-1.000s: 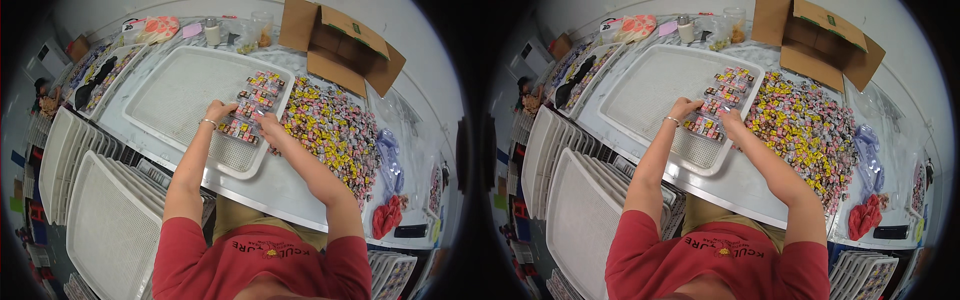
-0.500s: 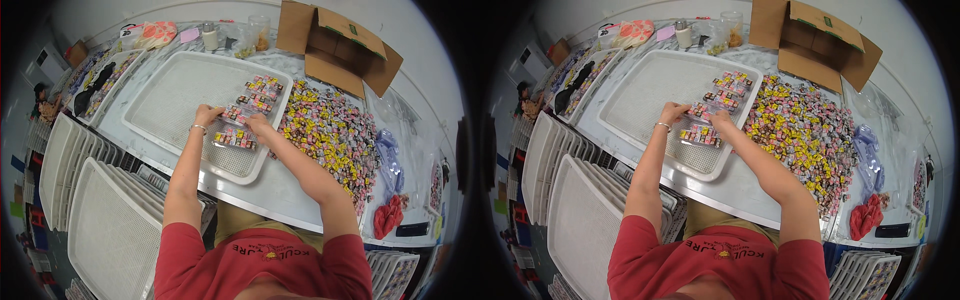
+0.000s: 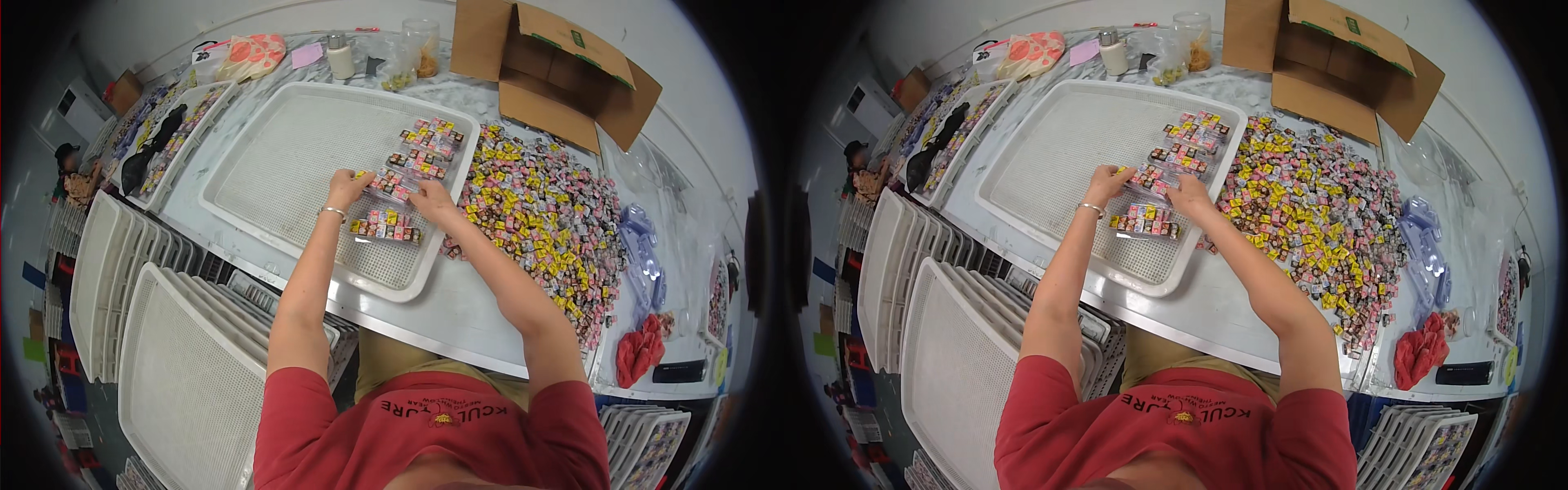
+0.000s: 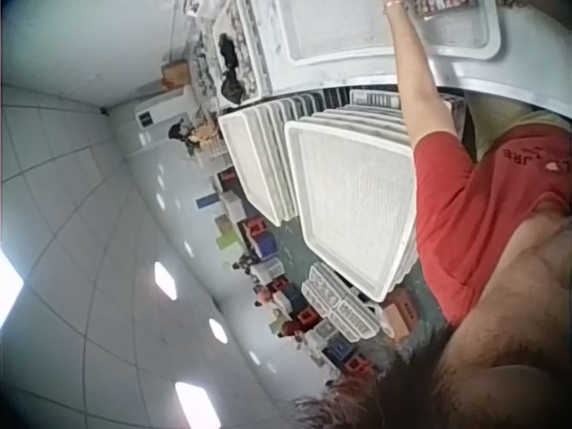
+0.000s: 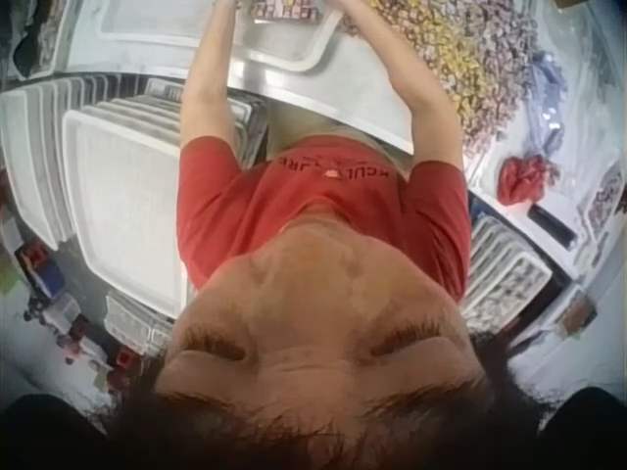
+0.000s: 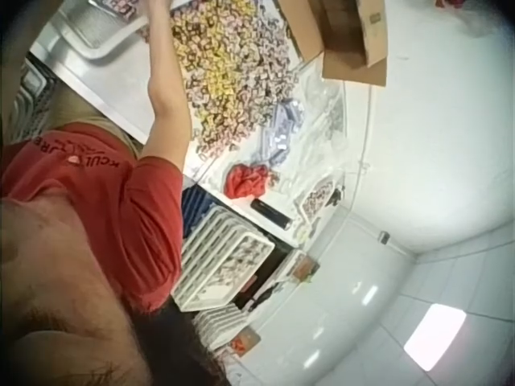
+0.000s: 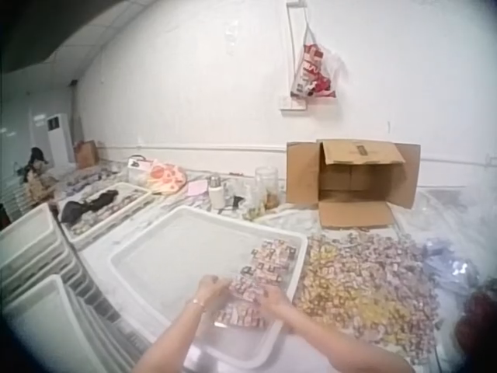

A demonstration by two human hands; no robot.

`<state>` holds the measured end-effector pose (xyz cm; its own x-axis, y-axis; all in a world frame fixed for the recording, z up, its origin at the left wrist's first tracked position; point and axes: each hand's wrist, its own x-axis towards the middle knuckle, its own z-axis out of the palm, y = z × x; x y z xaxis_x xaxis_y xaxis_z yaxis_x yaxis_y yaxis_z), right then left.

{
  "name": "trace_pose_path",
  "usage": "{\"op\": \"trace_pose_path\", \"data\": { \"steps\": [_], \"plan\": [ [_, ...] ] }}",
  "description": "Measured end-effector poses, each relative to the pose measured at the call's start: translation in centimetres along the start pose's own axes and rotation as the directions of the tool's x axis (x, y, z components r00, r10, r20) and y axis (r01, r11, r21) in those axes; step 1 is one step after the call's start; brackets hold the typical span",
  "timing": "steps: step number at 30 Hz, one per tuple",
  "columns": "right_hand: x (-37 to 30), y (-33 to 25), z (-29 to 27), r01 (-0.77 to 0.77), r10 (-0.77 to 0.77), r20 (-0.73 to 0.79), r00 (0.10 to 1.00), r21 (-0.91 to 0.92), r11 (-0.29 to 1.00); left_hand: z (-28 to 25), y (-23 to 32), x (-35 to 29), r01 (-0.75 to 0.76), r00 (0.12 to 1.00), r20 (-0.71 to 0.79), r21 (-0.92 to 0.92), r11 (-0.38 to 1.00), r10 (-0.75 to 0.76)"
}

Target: Sorting and arranging small wrapped candies into neat rows on a white tray.

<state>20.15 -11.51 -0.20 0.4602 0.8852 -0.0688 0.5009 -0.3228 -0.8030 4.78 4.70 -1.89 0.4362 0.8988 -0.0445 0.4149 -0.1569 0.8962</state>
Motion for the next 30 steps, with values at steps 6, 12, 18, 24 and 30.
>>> {"op": "trace_pose_path", "data": {
  "steps": [6,12,18,24,30],
  "plan": [
    [-4.6,-2.9,-4.0,0.159,-0.162,-0.038,0.986,-0.058,0.985,0.8,0.1,-0.4,-0.116,0.993,0.052,0.254,0.96,0.107],
    [-10.2,-1.5,-0.7,0.548,-0.568,-0.179,0.803,-0.152,0.822,3.1,2.1,-1.9,-0.166,0.986,0.071,0.395,0.903,0.15],
    [-15.6,-2.6,4.3,0.687,-0.71,0.039,0.703,-0.299,0.663,2.4,1.9,-2.2,-0.162,0.987,0.048,0.384,0.909,0.156],
    [-16.9,-1.7,6.4,0.649,-0.642,0.16,0.75,-0.368,0.666,-3.8,2.9,-2.2,-0.249,0.947,0.299,0.47,0.847,0.112],
    [-16.6,-0.8,5.0,0.645,-0.645,0.146,0.75,-0.376,0.665,-7.9,3.7,-8.2,-0.31,0.649,0.729,0.516,0.798,-0.219]
  ]
}}
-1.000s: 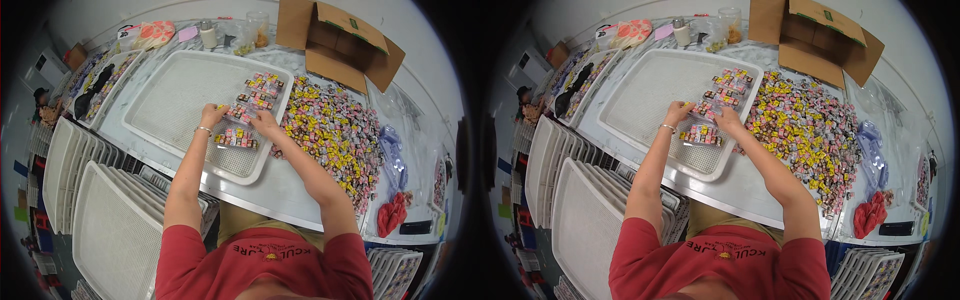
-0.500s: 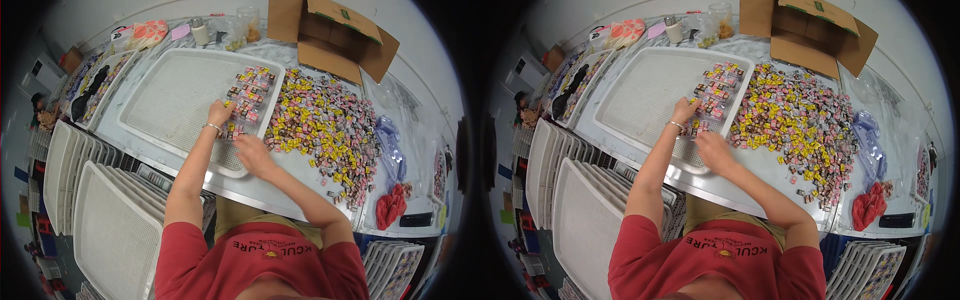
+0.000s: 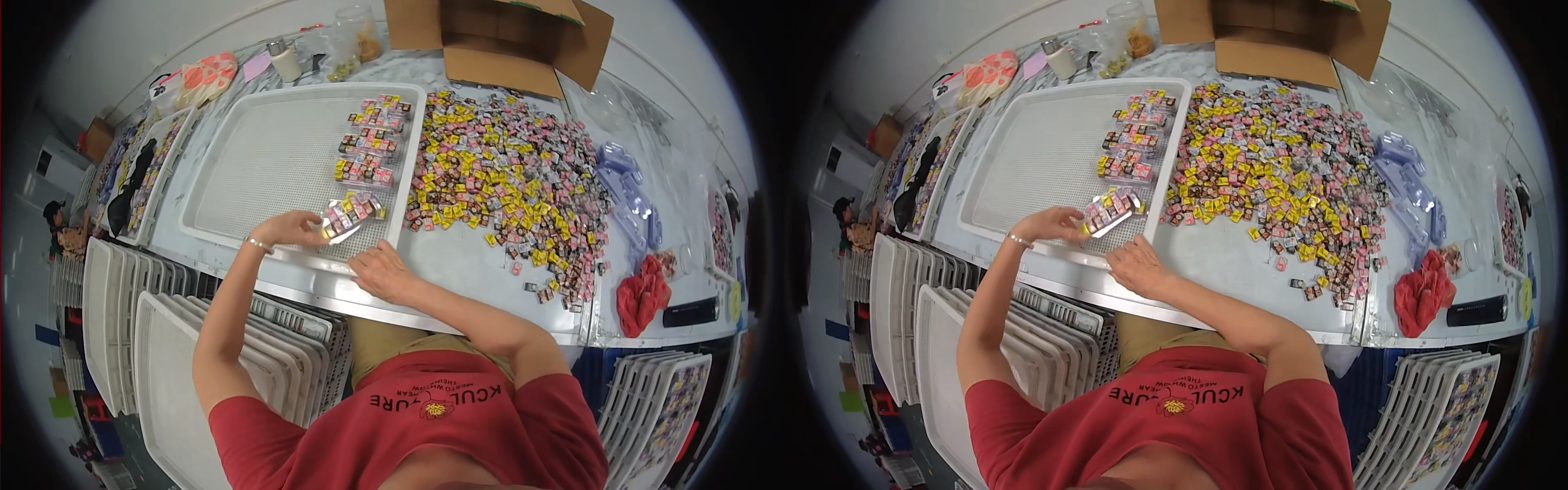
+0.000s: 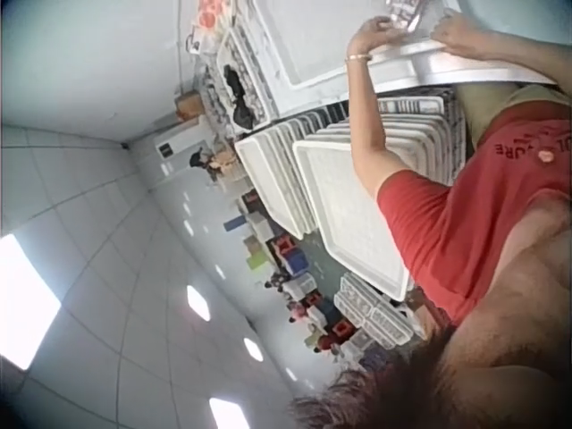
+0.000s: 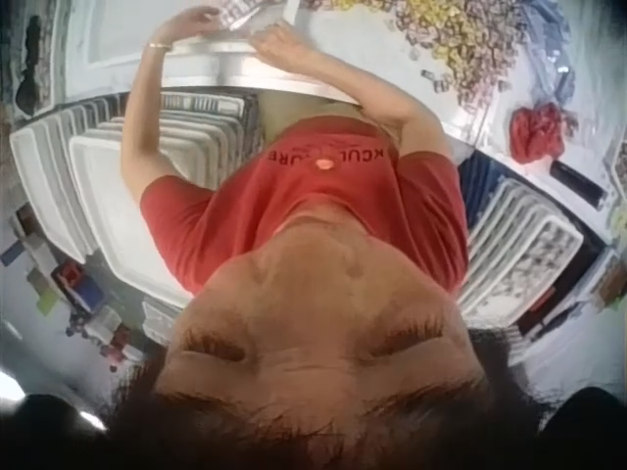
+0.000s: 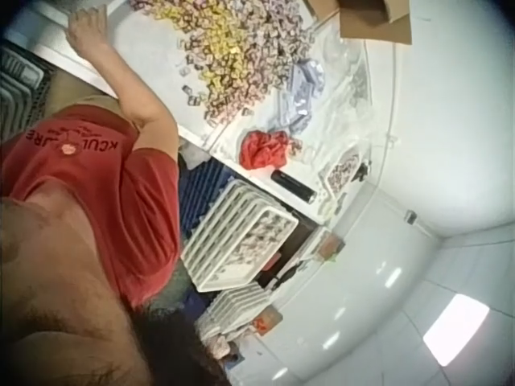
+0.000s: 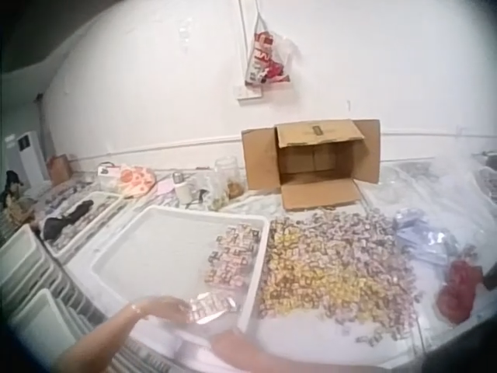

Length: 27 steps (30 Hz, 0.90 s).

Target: Sorting and arranging small wrapped candies into neat rows on a white tray.

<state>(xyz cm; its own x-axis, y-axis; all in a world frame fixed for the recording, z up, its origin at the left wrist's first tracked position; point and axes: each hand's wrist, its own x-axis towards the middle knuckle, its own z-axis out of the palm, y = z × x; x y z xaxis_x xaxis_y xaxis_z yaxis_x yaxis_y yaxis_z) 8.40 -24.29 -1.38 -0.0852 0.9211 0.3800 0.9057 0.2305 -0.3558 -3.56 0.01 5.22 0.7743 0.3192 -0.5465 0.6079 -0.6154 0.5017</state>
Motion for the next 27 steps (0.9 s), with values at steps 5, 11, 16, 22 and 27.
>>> {"op": "trace_pose_path", "data": {
  "steps": [5,11,16,22,27],
  "plan": [
    [0.6,0.8,0.6,0.0,0.0,-0.036,0.999,-0.003,1.0,2.0,-2.5,-1.7,-0.007,0.998,-0.064,-0.059,0.998,0.003],
    [0.8,1.0,0.5,0.005,-0.005,-0.008,1.0,-0.019,1.0,3.3,-2.2,-0.5,-0.067,0.975,-0.223,-0.254,0.965,0.009],
    [1.0,2.4,-2.1,-0.007,0.032,-0.112,0.993,0.212,0.977,3.8,0.9,0.5,0.028,0.913,-0.402,-0.094,0.995,-0.064],
    [5.6,5.8,-4.3,0.084,-0.085,-0.01,0.996,-0.102,0.991,4.4,-1.6,1.9,0.01,0.93,-0.353,-0.249,0.968,-0.101],
    [7.6,7.5,-3.2,0.082,-0.059,0.158,0.986,-0.143,0.986,3.8,-0.7,1.3,0.019,0.929,-0.299,-0.552,0.834,-0.22]
  ]
}}
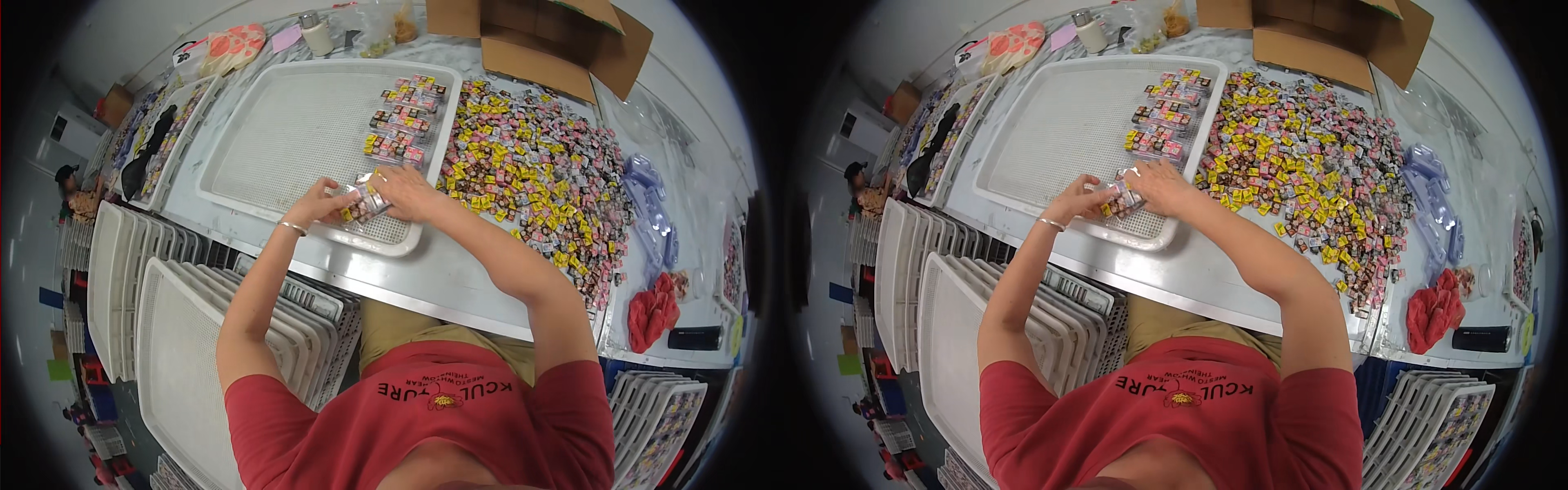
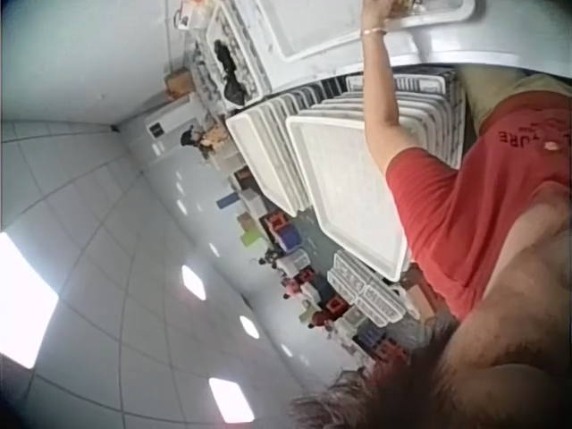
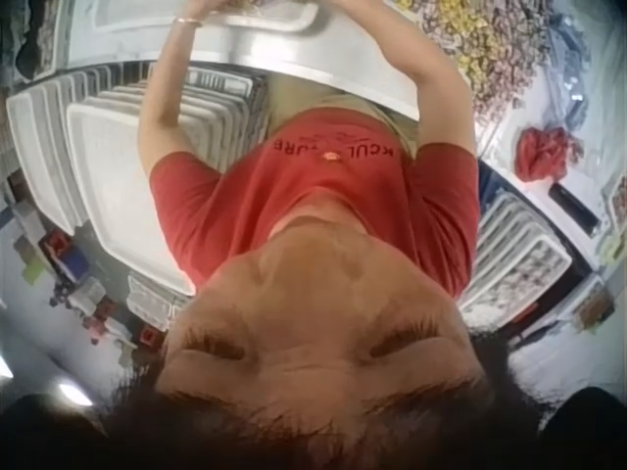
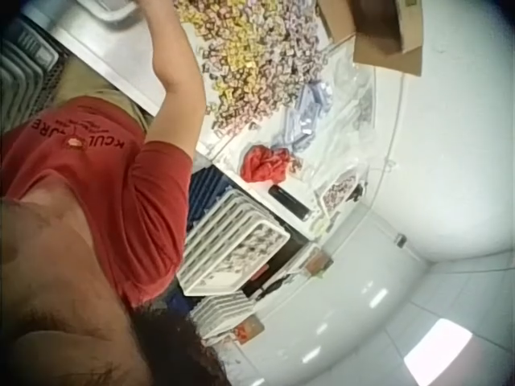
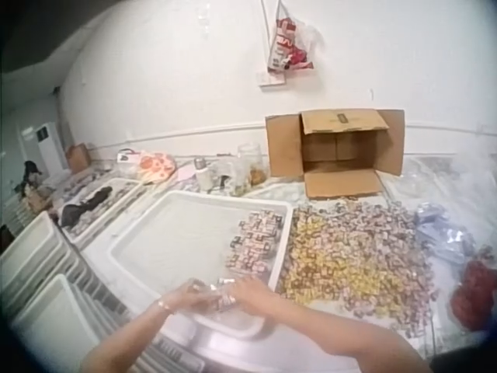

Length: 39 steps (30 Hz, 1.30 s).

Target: Sorting and arranging small wrapped candies into neat rows on a white tray.

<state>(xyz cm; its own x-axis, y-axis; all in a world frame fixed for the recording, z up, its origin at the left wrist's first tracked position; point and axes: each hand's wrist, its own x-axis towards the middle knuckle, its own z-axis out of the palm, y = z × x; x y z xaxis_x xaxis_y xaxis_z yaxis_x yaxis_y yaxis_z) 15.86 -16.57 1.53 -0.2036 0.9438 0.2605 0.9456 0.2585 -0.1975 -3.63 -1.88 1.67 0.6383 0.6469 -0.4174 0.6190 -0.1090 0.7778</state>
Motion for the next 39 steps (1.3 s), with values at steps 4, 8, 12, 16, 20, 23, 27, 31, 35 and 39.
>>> {"op": "trace_pose_path", "data": {
  "steps": [4,8,12,16,20,23,27,31,35,39],
  "plan": [
    [0.5,0.1,1.4,-0.183,0.195,-0.065,0.979,0.162,0.97,-1.6,-0.3,0.5,0.086,0.996,0.017,-0.283,0.955,-0.085],
    [0.3,-0.5,1.9,-0.275,0.296,-0.125,0.947,0.156,0.948,-0.7,0.1,0.4,0.11,0.993,0.083,-0.345,0.932,-0.087],
    [-0.2,-0.5,0.8,-0.259,0.297,-0.123,0.947,0.256,0.931,-1.8,-0.1,0.8,0.006,0.999,0.038,-0.233,0.973,0.003],
    [-0.9,0.1,0.7,-0.267,0.326,-0.158,0.932,0.308,0.913,-1.7,1.8,2.4,-0.026,0.993,0.11,-0.09,0.996,0.036],
    [-1.0,-0.3,0.4,-0.262,0.325,-0.179,0.929,0.303,0.916,-2.8,2.5,4.5,-0.136,0.99,0.068,0.149,0.979,0.127],
    [-1.2,-0.4,0.0,-0.309,0.351,-0.117,0.929,0.279,0.909,-3.8,3.4,5.1,-0.112,0.987,0.094,-0.158,0.981,0.128],
    [-1.4,-0.5,0.2,-0.297,0.326,-0.162,0.931,0.177,0.938,-1.3,3.6,6.4,-0.11,0.989,0.099,-0.021,0.994,0.112],
    [-1.4,-0.4,0.4,-0.314,0.332,-0.144,0.932,0.134,0.94,1.4,3.4,6.5,-0.246,0.952,-0.109,0.293,0.924,0.287],
    [-0.6,-1.2,-0.4,-0.329,0.337,-0.048,0.94,0.125,0.936,1.4,0.4,5.7,-0.383,0.686,-0.426,0.477,0.791,0.59],
    [-0.4,-0.6,0.1,-0.376,0.376,0.025,0.926,0.135,0.917,2.1,0.3,1.5,-0.101,0.9,-0.433,-0.313,0.944,-0.047]
  ]
}}
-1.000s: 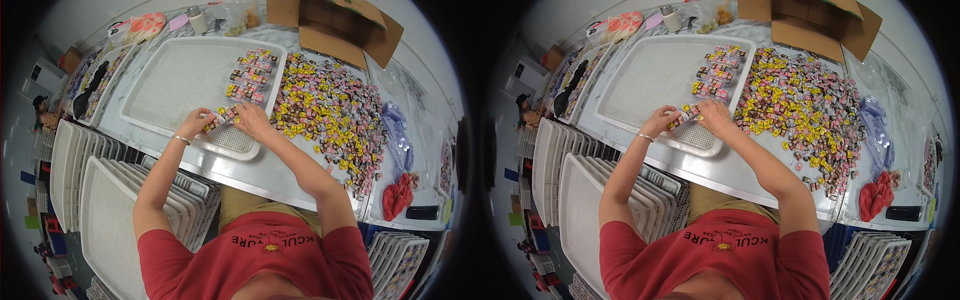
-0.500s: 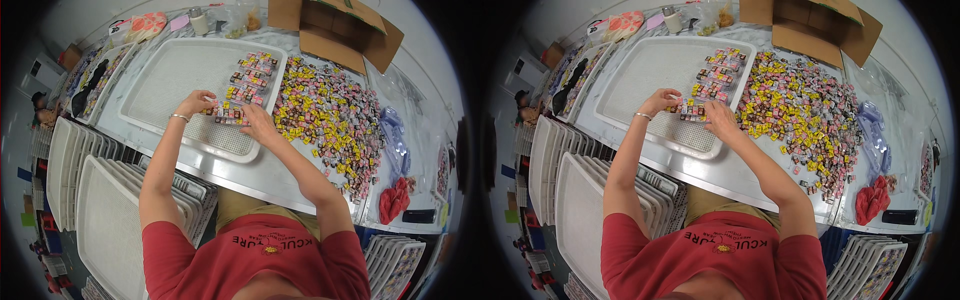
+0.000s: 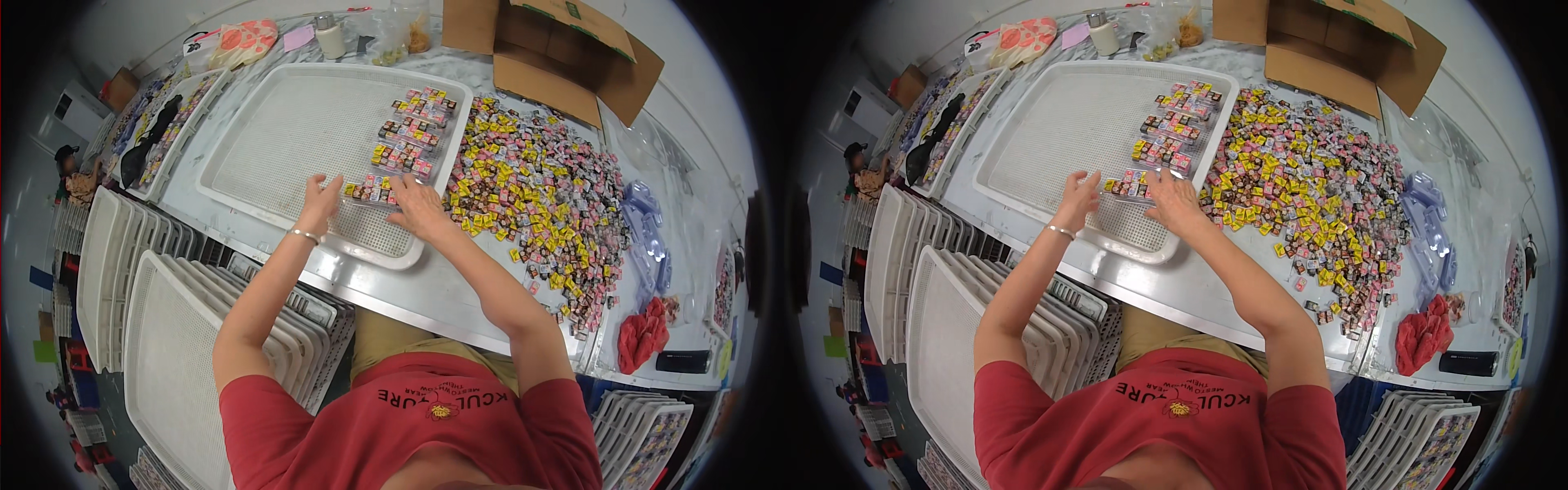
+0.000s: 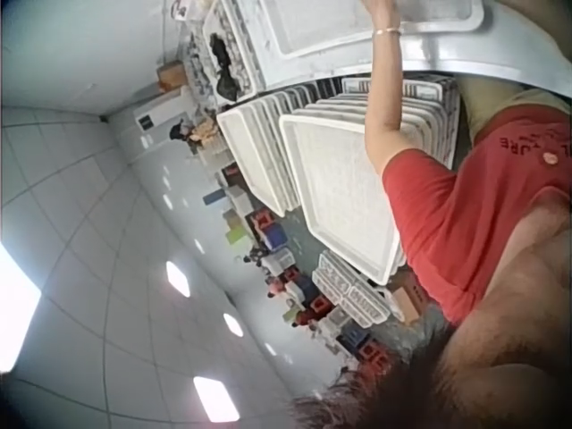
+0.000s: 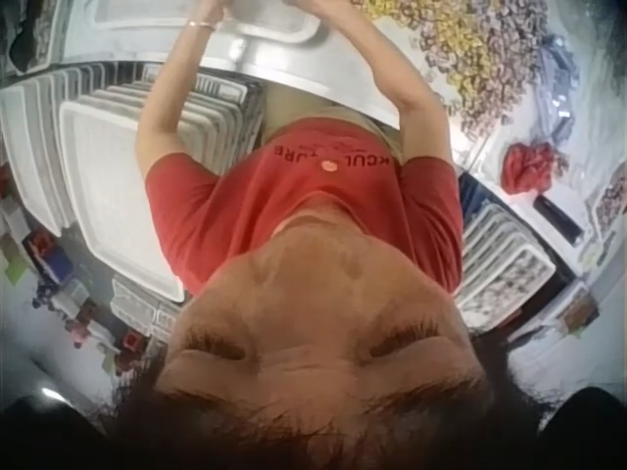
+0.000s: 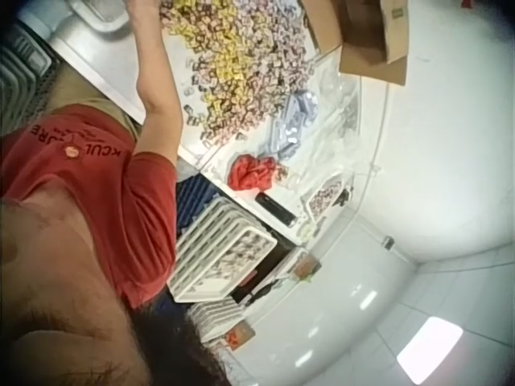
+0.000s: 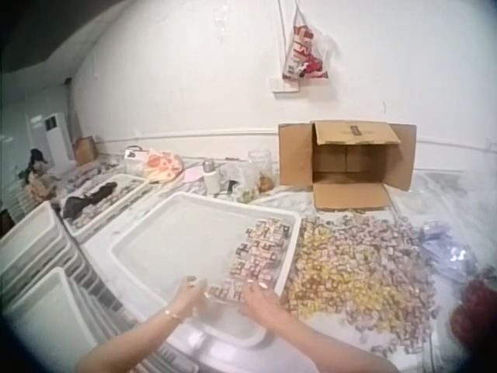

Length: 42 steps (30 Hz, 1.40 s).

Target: Sorting and arranging small wrapped candies into neat rows on a white tray.

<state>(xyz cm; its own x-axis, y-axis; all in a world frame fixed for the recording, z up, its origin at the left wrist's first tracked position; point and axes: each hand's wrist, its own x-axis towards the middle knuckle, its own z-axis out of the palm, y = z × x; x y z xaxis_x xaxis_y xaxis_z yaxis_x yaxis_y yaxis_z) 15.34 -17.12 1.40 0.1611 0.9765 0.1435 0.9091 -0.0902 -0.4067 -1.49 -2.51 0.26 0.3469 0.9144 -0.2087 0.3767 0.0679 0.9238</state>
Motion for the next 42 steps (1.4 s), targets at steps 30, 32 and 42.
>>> {"op": "trace_pose_path", "data": {
  "steps": [30,32,42],
  "plan": [
    [3.2,0.6,3.4,-0.121,0.116,0.038,0.993,0.442,0.889,6.1,-0.8,2.7,0.153,0.986,0.031,-0.587,0.795,-0.167],
    [3.3,1.6,3.8,-0.156,0.138,0.074,0.988,0.473,0.867,6.7,0.1,2.2,0.189,0.98,0.059,-0.588,0.786,-0.192],
    [2.8,-0.5,2.5,-0.198,0.155,0.123,0.98,0.582,0.789,4.3,0.3,0.5,0.221,0.974,0.089,-0.593,0.774,-0.21]
  ]
}}
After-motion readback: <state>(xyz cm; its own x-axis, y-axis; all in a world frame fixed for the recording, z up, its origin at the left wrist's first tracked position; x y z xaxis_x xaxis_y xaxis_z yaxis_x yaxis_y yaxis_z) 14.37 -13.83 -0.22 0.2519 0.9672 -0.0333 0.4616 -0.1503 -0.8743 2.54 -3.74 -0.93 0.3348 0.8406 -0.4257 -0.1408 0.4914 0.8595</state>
